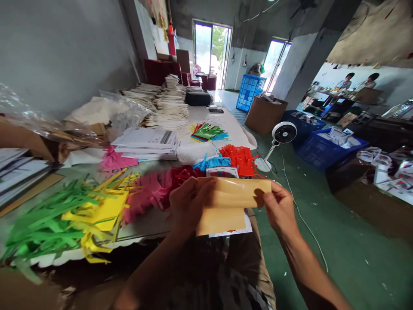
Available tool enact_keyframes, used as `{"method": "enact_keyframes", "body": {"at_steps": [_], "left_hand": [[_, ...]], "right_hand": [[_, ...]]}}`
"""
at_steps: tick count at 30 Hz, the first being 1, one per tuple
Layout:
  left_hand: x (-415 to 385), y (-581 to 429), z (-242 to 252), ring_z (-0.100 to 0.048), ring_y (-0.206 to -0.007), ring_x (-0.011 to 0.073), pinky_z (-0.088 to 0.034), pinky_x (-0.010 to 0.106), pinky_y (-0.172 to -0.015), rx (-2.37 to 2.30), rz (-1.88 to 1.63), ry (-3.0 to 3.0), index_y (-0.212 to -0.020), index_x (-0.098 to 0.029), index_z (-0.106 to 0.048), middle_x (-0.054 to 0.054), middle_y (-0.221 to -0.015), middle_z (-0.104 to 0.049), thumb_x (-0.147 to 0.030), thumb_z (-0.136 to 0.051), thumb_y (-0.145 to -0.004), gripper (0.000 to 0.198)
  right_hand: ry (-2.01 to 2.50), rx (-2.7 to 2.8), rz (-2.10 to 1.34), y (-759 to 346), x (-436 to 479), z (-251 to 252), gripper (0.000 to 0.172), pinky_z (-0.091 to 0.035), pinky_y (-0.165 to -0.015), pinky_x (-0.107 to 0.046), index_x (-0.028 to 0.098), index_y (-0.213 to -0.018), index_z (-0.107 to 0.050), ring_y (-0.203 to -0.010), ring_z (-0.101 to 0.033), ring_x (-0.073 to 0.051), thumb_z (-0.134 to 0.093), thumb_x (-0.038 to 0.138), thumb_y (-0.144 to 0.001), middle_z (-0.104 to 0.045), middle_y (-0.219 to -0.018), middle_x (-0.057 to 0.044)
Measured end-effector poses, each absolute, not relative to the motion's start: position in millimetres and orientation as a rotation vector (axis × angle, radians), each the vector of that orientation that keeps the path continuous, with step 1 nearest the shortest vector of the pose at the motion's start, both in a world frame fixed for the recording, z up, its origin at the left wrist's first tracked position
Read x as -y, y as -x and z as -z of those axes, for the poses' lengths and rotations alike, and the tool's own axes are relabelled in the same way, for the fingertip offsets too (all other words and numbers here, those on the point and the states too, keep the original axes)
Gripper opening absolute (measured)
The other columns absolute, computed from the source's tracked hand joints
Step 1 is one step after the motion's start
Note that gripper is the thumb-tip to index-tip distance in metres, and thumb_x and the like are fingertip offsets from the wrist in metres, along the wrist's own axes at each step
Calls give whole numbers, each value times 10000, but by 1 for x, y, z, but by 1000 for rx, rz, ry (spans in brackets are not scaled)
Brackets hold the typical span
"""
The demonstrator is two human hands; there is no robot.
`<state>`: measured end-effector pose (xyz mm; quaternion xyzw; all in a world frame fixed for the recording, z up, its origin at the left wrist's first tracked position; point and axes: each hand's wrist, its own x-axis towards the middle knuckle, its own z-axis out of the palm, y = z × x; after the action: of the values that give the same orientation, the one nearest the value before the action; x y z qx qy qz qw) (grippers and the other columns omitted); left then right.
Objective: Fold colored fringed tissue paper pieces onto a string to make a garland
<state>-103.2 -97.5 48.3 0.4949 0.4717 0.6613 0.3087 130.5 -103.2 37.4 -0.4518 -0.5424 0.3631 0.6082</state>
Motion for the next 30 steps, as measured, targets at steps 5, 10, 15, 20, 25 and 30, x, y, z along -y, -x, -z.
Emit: {"method": "enact_keyframes", "body": {"at_steps": [5,10,15,20,25,30], "left_hand": [[98,101,-47,-343,-552,83,-263,234,-480,-1182,-1751,-1205,-567,-183,-470,-47,-571,-416,-439,-836,-827,516],[96,100,-49,-349,-553,84,-252,237,-491,-1150,-1699,-1163,-565,-178,-502,-40,-578,-430,-504,-815,-836,527],[84,107,-57,-510,-612,131,-393,238,-538,-1037,-1471,-1227,-655,-186,-652,-10,-622,-573,-630,-807,-781,487],[80,106,-57,-637,-740,162,-495,250,-665,-902,-1336,-1090,-843,-169,-774,35,-808,-738,-518,-878,-741,378],[80,101,-50,-563,-660,112,-432,210,-617,-895,-1425,-1095,-777,-152,-767,0,-691,-672,-431,-841,-794,290],[88,93,-53,-608,-706,133,-443,218,-640,-1056,-1510,-1314,-817,-170,-752,2,-736,-697,-385,-705,-909,238]], "right_hand": [[1043,1127,-998,-121,109,-45,236,-529,-606,-270,231,-870,-796,-672,-657,-168,-861,450,-811,-768,-820,-22],[1045,1053,-1030,-117,107,-42,290,-527,-586,-276,213,-841,-792,-635,-666,-173,-851,495,-810,-780,-795,-31],[1026,981,-1058,-123,105,-40,279,-566,-600,-283,220,-888,-803,-614,-689,-169,-857,482,-810,-803,-826,-31],[1021,951,-1022,-131,104,-36,272,-578,-599,-274,223,-930,-813,-633,-709,-166,-877,452,-798,-814,-851,-27],[1042,921,-978,-141,103,-29,296,-574,-575,-281,213,-939,-821,-618,-714,-177,-886,455,-782,-811,-833,-35],[1032,919,-926,-149,105,-22,270,-571,-586,-270,227,-966,-822,-655,-718,-174,-885,420,-788,-811,-853,-30]]}}
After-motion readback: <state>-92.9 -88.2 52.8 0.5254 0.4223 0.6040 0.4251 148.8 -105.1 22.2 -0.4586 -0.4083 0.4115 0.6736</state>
